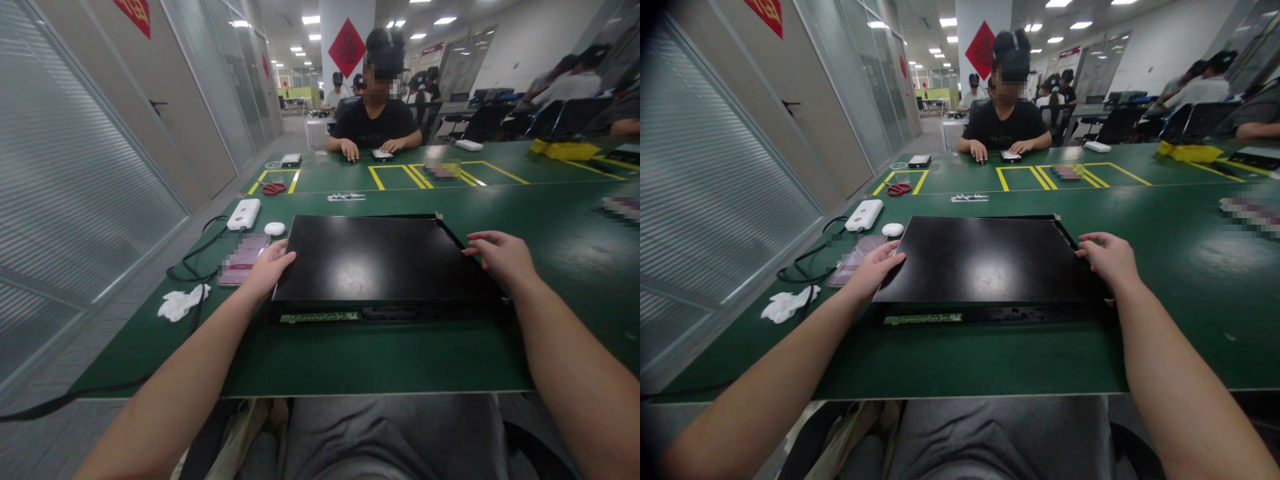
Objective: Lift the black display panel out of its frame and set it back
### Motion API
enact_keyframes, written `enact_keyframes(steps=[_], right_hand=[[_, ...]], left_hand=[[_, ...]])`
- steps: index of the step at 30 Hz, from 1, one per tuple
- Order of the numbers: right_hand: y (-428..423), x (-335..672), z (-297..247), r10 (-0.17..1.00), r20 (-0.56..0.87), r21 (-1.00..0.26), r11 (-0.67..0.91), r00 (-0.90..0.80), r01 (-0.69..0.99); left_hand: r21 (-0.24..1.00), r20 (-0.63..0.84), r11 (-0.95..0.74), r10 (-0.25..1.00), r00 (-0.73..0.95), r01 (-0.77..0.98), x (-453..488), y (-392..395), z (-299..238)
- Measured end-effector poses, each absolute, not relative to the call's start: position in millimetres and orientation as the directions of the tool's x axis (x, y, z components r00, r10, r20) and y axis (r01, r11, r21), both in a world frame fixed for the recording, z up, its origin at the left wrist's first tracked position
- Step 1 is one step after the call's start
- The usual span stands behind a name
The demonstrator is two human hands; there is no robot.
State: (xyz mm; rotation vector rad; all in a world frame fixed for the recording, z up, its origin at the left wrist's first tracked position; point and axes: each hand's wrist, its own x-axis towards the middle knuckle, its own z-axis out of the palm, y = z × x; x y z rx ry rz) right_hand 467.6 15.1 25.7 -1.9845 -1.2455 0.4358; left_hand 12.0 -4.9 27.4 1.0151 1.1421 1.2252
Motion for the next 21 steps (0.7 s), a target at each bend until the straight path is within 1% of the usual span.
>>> enact_keyframes(steps=[2,4,9,15,21], right_hand=[[13.6,464.8,29.5,0.867,0.056,-0.77,-0.278,0.494,0.575],[11.7,461.4,33.3,0.864,0.044,-0.778,-0.285,0.502,0.559],[7.9,456.4,38.7,0.862,0.043,-0.762,-0.298,0.505,0.574],[8.5,457.0,38.0,0.866,0.057,-0.726,-0.306,0.496,0.617],[8.2,457.2,38.0,0.871,0.069,-0.714,-0.298,0.487,0.633]], left_hand=[[0.983,-0.084,0.082,0.996,-0.002,-0.163,11.8,-4.8,26.8],[0.984,-0.071,0.071,0.997,0.008,-0.164,11.7,-4.8,25.7],[0.984,-0.059,0.059,0.998,0.007,-0.166,12.2,-5.3,24.3],[0.982,-0.131,0.114,0.985,-0.115,-0.15,12.8,-4.3,26.1],[0.981,-0.118,0.099,0.987,-0.113,-0.164,13.1,-3.0,26.6]])
